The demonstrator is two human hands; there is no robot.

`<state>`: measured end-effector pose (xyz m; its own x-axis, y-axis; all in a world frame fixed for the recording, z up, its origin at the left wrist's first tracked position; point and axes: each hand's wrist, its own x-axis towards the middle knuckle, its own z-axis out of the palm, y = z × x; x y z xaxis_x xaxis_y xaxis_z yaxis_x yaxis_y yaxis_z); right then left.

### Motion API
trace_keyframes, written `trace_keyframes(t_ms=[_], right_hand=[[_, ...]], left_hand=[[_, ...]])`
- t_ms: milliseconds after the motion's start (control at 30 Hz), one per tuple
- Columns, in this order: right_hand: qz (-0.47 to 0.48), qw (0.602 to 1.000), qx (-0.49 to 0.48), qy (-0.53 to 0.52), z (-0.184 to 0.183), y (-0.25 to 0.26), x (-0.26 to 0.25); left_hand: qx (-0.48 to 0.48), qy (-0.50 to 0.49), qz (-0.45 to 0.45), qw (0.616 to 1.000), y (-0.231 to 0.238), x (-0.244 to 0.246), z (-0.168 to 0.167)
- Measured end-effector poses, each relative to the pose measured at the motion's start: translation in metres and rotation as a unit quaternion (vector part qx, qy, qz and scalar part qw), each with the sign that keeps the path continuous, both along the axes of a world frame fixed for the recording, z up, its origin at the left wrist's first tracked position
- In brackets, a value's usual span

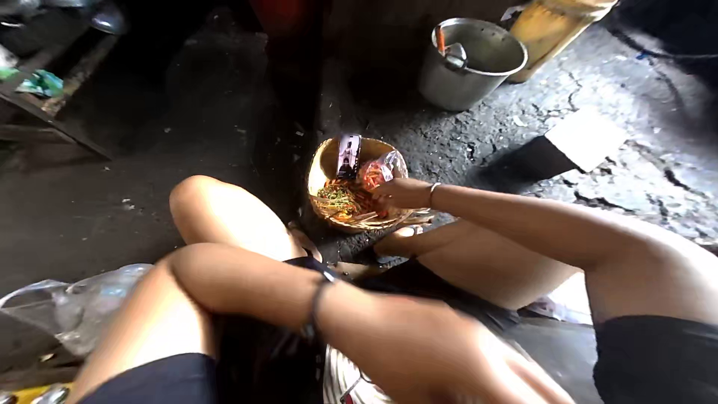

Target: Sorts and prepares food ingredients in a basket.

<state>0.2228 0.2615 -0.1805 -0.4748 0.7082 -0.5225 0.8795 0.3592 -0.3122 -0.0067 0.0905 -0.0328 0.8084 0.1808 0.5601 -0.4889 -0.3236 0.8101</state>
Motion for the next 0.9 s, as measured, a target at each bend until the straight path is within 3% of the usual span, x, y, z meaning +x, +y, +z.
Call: trace_keyframes(t_ms=[67,167,233,267,300,367,433,533,633,767,900], right_hand=[[0.059,0.99,0.034,-0.123,0.0,0.002,0.019],[0.118,0.976,0.061,-0.174,-0.033,0.003,0.053],[0.12,0.972,0.073,-0.187,-0.054,0.016,0.06],[0.076,0.98,0.092,-0.158,-0.065,0.025,0.057],[-0.004,0.99,0.101,-0.102,-0.07,0.035,0.048],[-0.13,0.982,0.128,0.052,-0.079,0.056,0.023],[-0.174,0.975,0.096,0.101,-0.094,0.056,-0.005],[-0.215,0.975,0.004,0.05,-0.111,0.05,-0.036],[-0.227,0.971,0.035,0.064,-0.136,0.062,-0.045],[-0.127,0.974,0.12,0.146,-0.159,0.084,-0.053],[-0.076,0.987,0.084,0.114,-0.173,0.101,-0.077]], left_hand=[[0.26,0.037,0.087,0.961,0.079,-0.012,-0.038],[0.478,0.232,0.206,0.822,0.213,-0.069,-0.094],[0.536,0.457,0.197,0.682,0.297,-0.126,-0.12],[0.509,0.558,0.218,0.618,0.321,-0.145,-0.122],[0.465,0.608,0.277,0.581,0.335,-0.151,-0.118],[0.352,0.534,0.46,0.615,0.341,-0.135,-0.111],[0.239,0.468,0.522,0.672,0.321,-0.1,-0.121],[0.149,0.518,0.439,0.719,0.292,-0.051,-0.148],[0.086,0.555,0.385,0.732,0.278,-0.019,-0.162],[0.02,0.489,0.439,0.753,0.279,-0.009,-0.171],[-0.005,0.466,0.465,0.752,0.293,-0.009,-0.18]])
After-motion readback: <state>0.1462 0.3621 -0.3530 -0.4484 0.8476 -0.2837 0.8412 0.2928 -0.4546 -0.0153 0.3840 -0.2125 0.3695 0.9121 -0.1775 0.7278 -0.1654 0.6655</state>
